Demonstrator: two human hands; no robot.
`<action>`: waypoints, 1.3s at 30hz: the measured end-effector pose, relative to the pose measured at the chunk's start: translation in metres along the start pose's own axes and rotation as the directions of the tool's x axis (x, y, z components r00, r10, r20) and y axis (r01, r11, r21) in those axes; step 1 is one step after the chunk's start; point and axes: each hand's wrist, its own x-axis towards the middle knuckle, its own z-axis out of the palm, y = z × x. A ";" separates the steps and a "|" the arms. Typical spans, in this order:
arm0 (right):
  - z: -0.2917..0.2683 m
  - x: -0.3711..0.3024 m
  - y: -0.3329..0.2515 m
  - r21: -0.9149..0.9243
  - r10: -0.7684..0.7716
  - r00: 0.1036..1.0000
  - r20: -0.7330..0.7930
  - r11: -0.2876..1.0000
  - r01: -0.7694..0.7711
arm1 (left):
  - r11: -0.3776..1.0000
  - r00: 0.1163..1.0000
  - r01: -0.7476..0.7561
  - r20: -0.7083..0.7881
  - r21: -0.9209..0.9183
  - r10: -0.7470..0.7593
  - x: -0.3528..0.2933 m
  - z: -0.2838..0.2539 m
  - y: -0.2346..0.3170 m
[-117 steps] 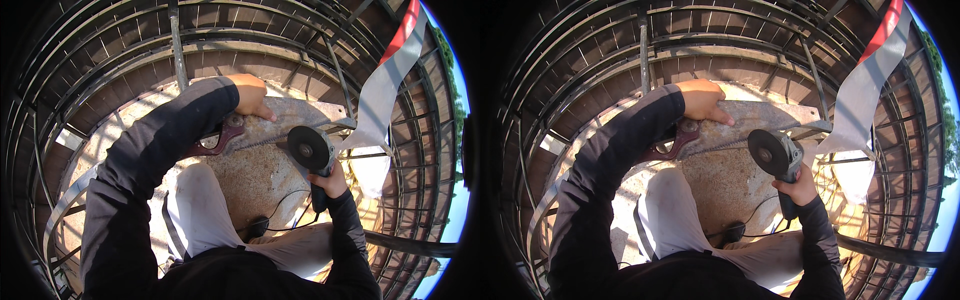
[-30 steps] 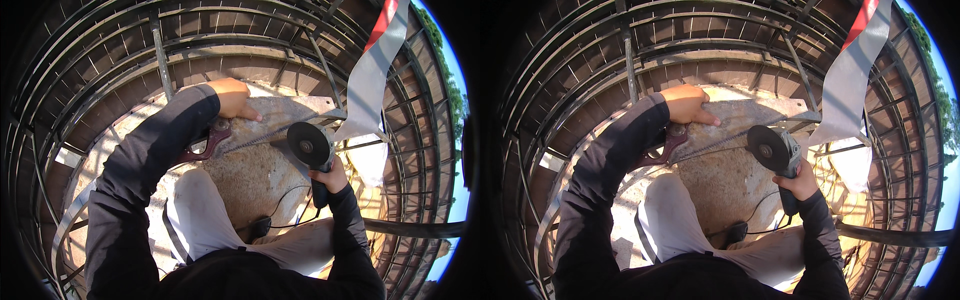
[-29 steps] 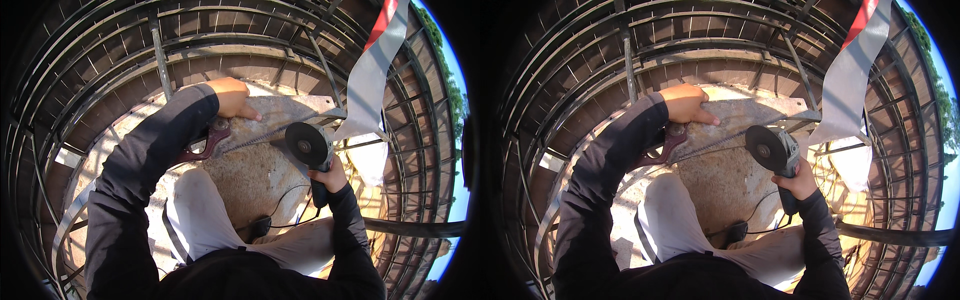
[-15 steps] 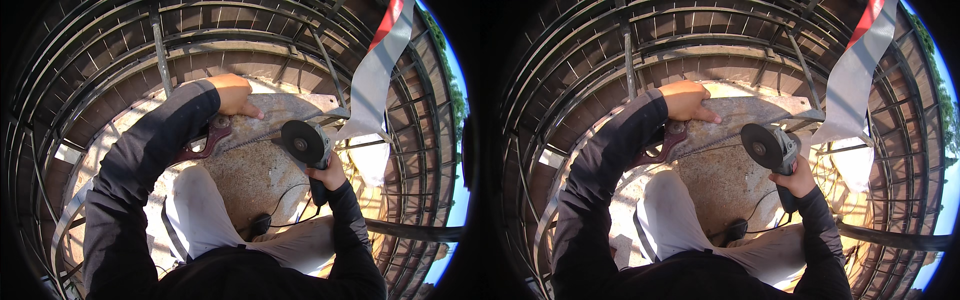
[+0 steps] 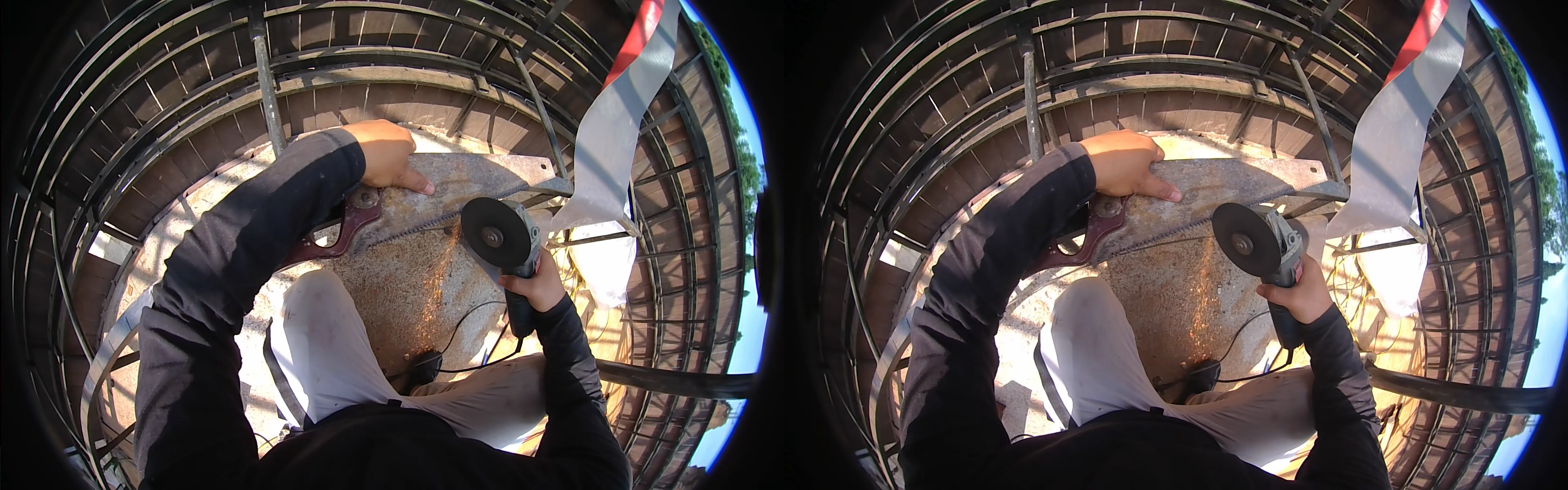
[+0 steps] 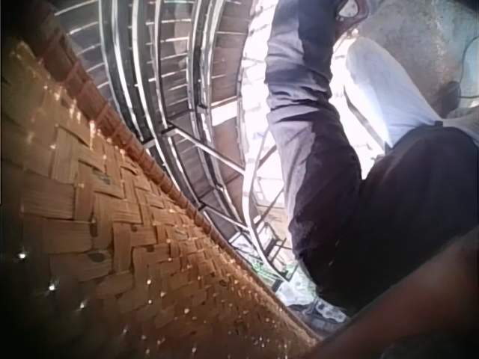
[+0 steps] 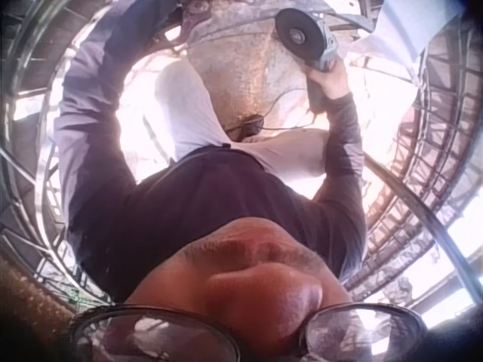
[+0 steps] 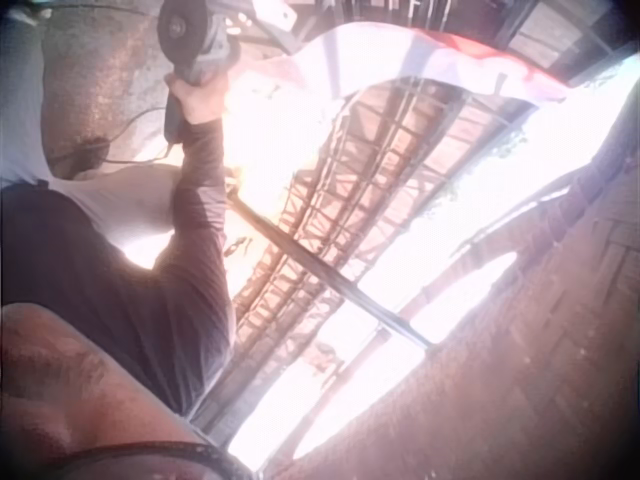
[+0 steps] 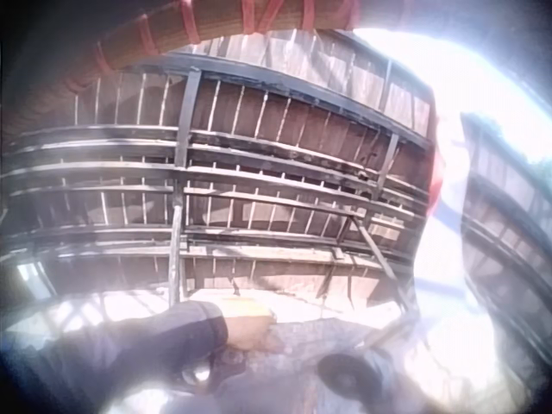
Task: The person holds a hand saw with one hand and uses an angle grinder with the other to cut into the metal blade of the saw.
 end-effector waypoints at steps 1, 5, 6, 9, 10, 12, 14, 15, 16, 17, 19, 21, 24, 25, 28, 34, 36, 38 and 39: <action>0.000 0.001 0.002 0.000 -0.002 1.000 -0.002 1.000 0.002 | 1.000 1.000 0.001 0.001 -0.005 -0.001 0.000 0.000 0.000; 0.001 0.003 0.005 0.004 -0.016 1.000 -0.005 1.000 0.016 | 1.000 1.000 0.010 0.005 -0.018 -0.010 -0.001 0.000 0.000; 0.000 0.002 0.005 0.005 -0.020 1.000 -0.007 1.000 0.020 | 1.000 1.000 0.011 0.007 -0.021 -0.011 0.000 0.001 0.000; 0.000 0.003 0.002 -0.024 -0.005 1.000 0.000 1.000 0.005 | 1.000 1.000 -0.005 0.005 -0.004 0.005 0.001 0.001 0.000; 0.000 0.003 0.002 -0.021 -0.008 1.000 0.000 1.000 0.008 | 1.000 1.000 -0.006 0.008 -0.003 0.006 0.001 0.000 -0.001; 0.000 0.004 0.005 -0.017 -0.014 1.000 -0.001 1.000 0.014 | 1.000 1.000 -0.011 0.012 0.001 0.011 0.000 0.000 -0.001; 0.000 0.004 0.003 -0.029 -0.013 1.000 0.004 0.999 0.013 | 1.000 1.000 -0.015 0.007 -0.005 0.015 0.000 0.001 -0.002; 0.001 0.004 0.002 -0.035 -0.013 1.000 0.006 0.999 0.013 | 1.000 1.000 -0.018 0.004 -0.008 0.018 0.001 0.001 -0.002; 0.001 0.003 0.002 -0.037 -0.025 1.000 -0.007 0.999 0.024 | 1.000 1.000 -0.020 -0.001 -0.007 0.020 0.001 0.002 -0.003; 0.001 0.002 0.002 -0.039 -0.037 0.999 -0.019 0.999 0.036 | 1.000 1.000 -0.022 -0.007 -0.006 0.022 0.002 0.003 -0.003; 0.001 -0.002 0.002 -0.042 -0.061 0.997 -0.053 0.997 0.058 | 1.000 1.000 -0.023 -0.015 -0.006 0.022 0.002 0.004 -0.004; -0.002 -0.007 0.003 -0.047 -0.084 0.992 -0.098 0.996 0.079 | 1.000 0.999 -0.024 -0.021 -0.008 0.024 0.003 0.005 -0.004; -0.007 -0.009 0.005 0.011 -0.065 0.992 -0.109 0.998 0.067 | 1.000 1.000 -0.007 0.000 -0.004 0.007 0.003 0.003 -0.002; -0.007 -0.009 0.006 0.000 -0.062 0.993 -0.102 0.998 0.062 | 1.000 1.000 -0.006 -0.002 -0.001 0.006 0.002 0.002 -0.001; -0.008 -0.009 0.006 -0.010 -0.042 0.996 -0.083 0.999 0.041 | 1.000 1.000 0.004 -0.002 0.005 -0.004 -0.002 -0.001 0.002; -0.003 -0.005 0.000 0.006 -0.025 0.999 -0.044 1.000 0.025 | 1.000 1.000 0.012 0.003 0.016 -0.012 -0.003 -0.002 0.004; -0.002 -0.003 0.002 -0.008 -0.037 0.998 -0.045 0.999 0.037 | 1.000 1.000 0.008 -0.002 0.022 -0.008 -0.003 -0.002 0.004; -0.003 -0.003 0.000 0.003 -0.022 0.999 -0.036 1.000 0.023 | 1.000 1.000 0.001 0.001 0.022 -0.001 -0.001 -0.001 0.002; -0.003 -0.002 -0.001 0.009 -0.015 0.999 -0.032 1.000 0.016 | 1.000 1.000 -0.002 0.002 0.022 0.002 -0.001 -0.001 0.002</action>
